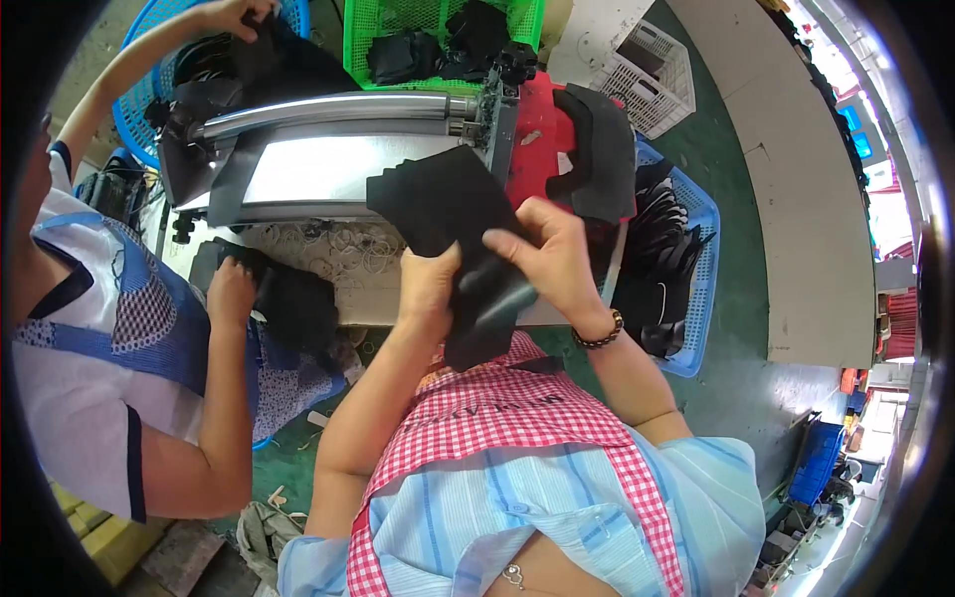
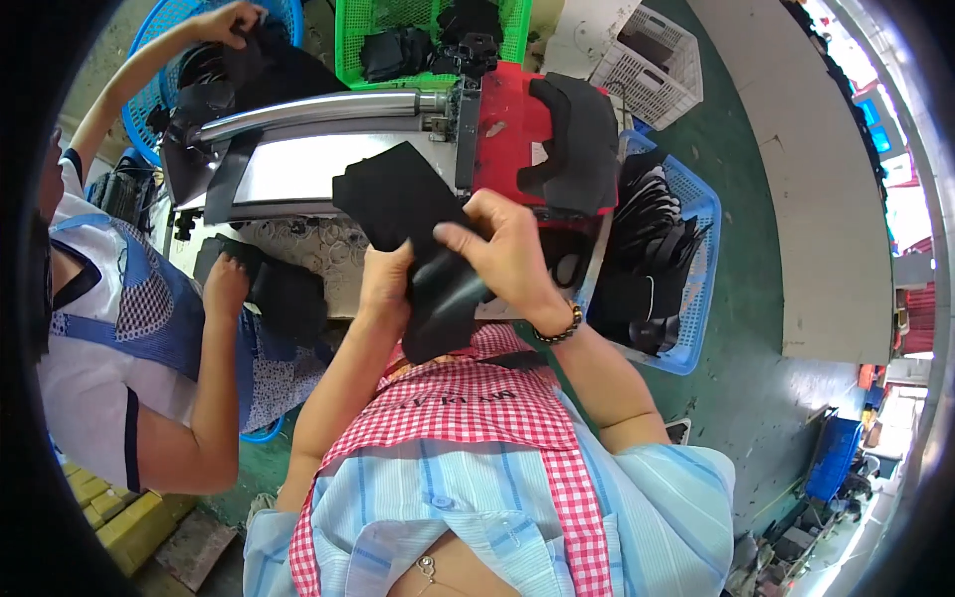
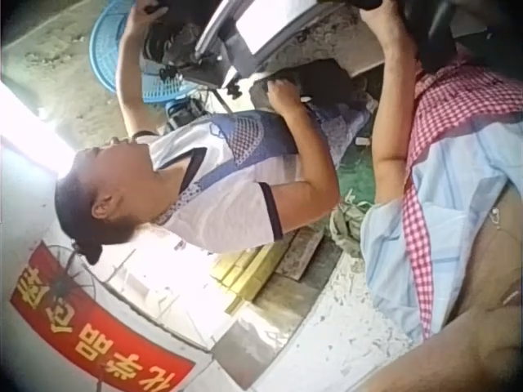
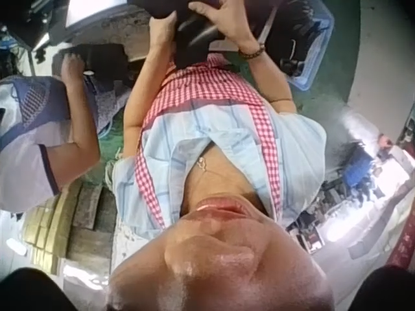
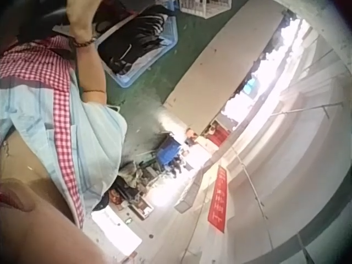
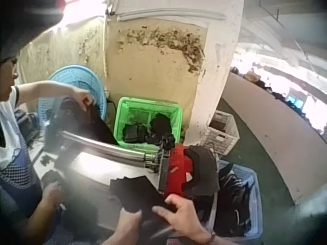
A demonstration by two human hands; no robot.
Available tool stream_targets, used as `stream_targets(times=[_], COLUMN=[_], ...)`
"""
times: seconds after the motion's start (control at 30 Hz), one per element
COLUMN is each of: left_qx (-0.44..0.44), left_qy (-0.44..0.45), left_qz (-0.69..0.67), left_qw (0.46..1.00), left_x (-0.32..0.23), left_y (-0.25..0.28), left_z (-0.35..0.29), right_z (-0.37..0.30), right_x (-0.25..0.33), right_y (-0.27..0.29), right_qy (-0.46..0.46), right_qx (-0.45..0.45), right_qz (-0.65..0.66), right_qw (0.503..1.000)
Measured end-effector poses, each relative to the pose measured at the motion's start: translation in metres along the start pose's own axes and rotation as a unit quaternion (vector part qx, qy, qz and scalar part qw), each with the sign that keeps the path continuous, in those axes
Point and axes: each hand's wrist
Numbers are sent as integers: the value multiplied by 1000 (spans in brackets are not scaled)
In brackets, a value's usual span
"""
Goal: Applying adhesive to leather shoe upper components using a specialized roller machine in a factory setting.
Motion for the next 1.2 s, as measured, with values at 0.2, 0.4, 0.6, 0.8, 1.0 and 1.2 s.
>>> stream_targets(times=[0.2,0.4,0.6,0.8,1.0,1.2], left_qx=[29,-28,1,-50,21,19], left_qy=[5,-18,44,-61,89,-9], left_qz=[36,83,31,17,-155,-37], left_qw=[999,996,999,997,984,999], left_x=[-14,-6,-22,-16,-17,-22], left_y=[30,9,21,20,7,29], left_z=[-15,-4,-4,7,6,-2], right_z=[4,-8,8,-12,14,5], right_x=[23,-11,-7,75,-1,37], right_y=[44,34,48,40,-5,47], right_qy=[7,-34,-32,50,3,38], right_qx=[-56,155,74,297,74,33], right_qz=[272,141,241,703,149,350], right_qw=[961,977,967,645,986,935])
Point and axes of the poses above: each hand's wrist, its own z-axis towards the middle knuckle, its own y-axis out of the back of the hand, x = y × z, and after that the axes turned 5 degrees about z, right-handed
